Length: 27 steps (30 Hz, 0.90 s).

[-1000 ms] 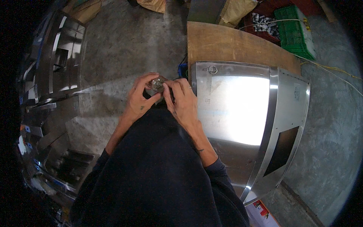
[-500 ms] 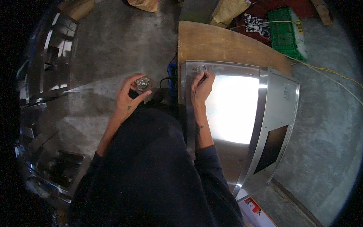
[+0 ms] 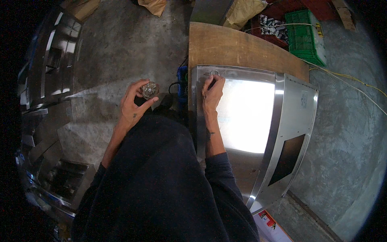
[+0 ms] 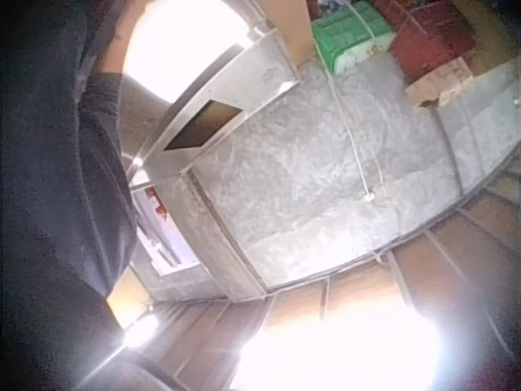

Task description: The person inserts screws into pre-drilled holes on a stainless steel appliance panel using a small container of screws and a screwdriver. They work methodically along the edges of the panel, securing it to a wooden workbench.

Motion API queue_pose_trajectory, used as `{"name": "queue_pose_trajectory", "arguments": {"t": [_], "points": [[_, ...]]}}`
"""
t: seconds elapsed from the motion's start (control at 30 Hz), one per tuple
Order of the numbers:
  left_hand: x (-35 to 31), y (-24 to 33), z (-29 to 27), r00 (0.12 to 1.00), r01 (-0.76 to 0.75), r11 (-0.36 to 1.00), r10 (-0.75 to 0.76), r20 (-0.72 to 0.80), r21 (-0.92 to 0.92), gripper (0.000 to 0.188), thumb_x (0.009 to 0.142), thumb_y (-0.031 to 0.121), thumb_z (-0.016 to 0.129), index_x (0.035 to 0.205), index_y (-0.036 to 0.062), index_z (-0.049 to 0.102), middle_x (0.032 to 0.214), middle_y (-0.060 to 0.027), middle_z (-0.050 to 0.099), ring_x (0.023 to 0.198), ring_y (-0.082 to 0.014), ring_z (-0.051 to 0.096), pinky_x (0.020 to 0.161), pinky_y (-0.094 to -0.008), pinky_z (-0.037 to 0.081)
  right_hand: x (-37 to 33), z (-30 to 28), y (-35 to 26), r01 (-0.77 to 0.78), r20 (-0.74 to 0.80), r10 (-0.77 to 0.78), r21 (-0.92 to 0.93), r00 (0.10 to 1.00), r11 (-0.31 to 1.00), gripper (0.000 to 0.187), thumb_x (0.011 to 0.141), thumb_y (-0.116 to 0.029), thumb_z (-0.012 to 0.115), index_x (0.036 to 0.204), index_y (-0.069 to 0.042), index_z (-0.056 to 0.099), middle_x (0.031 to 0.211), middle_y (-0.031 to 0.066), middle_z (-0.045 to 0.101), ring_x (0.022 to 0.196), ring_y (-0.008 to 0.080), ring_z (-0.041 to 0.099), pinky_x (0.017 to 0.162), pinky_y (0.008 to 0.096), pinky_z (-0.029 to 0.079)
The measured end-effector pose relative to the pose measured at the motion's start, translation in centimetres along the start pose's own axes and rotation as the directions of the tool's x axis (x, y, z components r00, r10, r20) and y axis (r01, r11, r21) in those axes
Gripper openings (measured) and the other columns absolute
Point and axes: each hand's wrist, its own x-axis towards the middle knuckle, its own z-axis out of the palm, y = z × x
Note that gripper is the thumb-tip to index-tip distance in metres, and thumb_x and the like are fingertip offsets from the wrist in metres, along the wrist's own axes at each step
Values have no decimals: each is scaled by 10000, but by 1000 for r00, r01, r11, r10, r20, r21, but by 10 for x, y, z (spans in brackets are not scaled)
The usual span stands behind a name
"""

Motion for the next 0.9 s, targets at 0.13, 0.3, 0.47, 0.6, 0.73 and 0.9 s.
{"name": "queue_pose_trajectory", "arguments": {"t": [0.13, 0.3, 0.47, 0.6, 0.73, 0.9], "points": [[2, 1, 1, 1000, -15, 1000, 15, -2, -9, 611, 905, 170, 913, 1441, 106, 626, 1443, -120, 654, 1260, -293, 664, 973, -420, 611, 0, -4, -7, -60, 39, 59, 43, 997, 997, 229, 1143, -213, 627, 1132, 14, 596, 889, 149, 643, 762, 222, 633, 738, 394, 542], [3, 3, 0, 1000, -20, 1000, 20, -1, -9, 604, 903, 168, 914, 1434, 107, 631, 1439, -118, 657, 1256, -292, 665, 974, -417, 608, -1, -3, -1, -147, 93, 140, 64, 986, 987, 206, 1129, -192, 641, 1170, 0, 576, 924, 214, 672, 667, 290, 674, 650, 430, 549], [5, 3, 1, 1000, -7, 1000, 7, 16, -8, 606, 901, 174, 915, 1433, 104, 632, 1440, -118, 656, 1258, -295, 667, 980, -420, 607, -4, 2, 17, -83, 55, 82, 26, 995, 996, 214, 1132, -202, 637, 1172, -1, 577, 928, 215, 672, 658, 290, 674, 642, 432, 548], [3, 3, 0, 1000, 3, 1000, -3, 12, 0, 607, 904, 178, 914, 1436, 101, 633, 1440, -123, 655, 1262, -297, 668, 983, -422, 608, -2, 1, 7, -35, 36, 34, 12, 999, 999, 213, 1135, -204, 632, 1174, -3, 575, 921, 209, 669, 648, 277, 669, 635, 428, 549], [3, 2, -1, 1000, -1, 1000, 1, 7, 4, 610, 907, 179, 912, 1443, 101, 631, 1445, -131, 650, 1265, -301, 667, 981, -425, 612, -2, -2, -1, -17, 23, 17, 10, 1000, 1000, 205, 1137, -201, 628, 1169, -9, 565, 893, 193, 658, 640, 250, 657, 627, 415, 549], [2, 0, 0, 1000, -11, 1000, 11, 3, 6, 615, 906, 175, 913, 1447, 101, 629, 1449, -134, 648, 1258, -302, 673, 976, -427, 619, -3, -3, 1, -48, 48, 46, 38, 998, 998, 200, 1136, -197, 628, 1154, -12, 555, 875, 179, 652, 631, 224, 645, 614, 396, 543]]}}
